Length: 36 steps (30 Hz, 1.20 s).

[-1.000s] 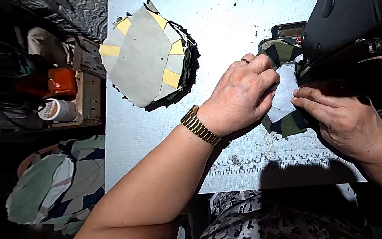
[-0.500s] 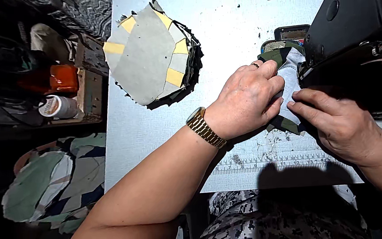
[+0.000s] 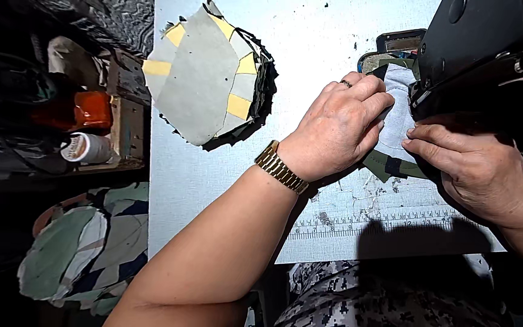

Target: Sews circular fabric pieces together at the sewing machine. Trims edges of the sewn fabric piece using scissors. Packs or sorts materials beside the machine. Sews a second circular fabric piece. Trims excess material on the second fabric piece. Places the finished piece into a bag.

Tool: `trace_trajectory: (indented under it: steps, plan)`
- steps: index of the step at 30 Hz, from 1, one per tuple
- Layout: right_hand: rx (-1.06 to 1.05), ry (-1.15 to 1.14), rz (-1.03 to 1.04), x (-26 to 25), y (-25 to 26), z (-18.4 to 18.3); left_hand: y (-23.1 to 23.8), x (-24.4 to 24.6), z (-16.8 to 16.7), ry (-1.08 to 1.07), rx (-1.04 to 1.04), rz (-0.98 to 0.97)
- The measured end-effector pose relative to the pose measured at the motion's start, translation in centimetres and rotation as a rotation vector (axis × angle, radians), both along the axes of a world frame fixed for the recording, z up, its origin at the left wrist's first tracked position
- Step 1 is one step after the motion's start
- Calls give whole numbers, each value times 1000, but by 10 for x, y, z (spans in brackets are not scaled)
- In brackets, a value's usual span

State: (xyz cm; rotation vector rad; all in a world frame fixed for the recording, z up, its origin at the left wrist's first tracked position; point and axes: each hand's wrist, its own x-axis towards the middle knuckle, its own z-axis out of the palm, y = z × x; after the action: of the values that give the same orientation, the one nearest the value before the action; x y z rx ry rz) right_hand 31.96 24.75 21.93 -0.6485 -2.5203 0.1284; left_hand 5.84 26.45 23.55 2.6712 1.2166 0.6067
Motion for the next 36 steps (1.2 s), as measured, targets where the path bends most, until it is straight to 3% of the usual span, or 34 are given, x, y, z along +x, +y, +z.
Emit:
trace_trajectory:
  steps: [9, 14, 18, 24, 36]
  plan:
    - [52, 16, -140, 6, 5, 5, -10, 9, 4, 62, 18, 35]
    - [16, 11, -25, -7, -3, 1, -18, 16, 6, 73, 18, 21]
    - [29, -62, 16, -11, -1, -6, -11, 5, 5, -48, 6, 7]
    - [25, -69, 4, -10, 0, -3, 4, -10, 1, -16, 20, 16]
    - [-14, -39, -110, 3, 0, 4, -13, -6, 11, 23, -5, -26]
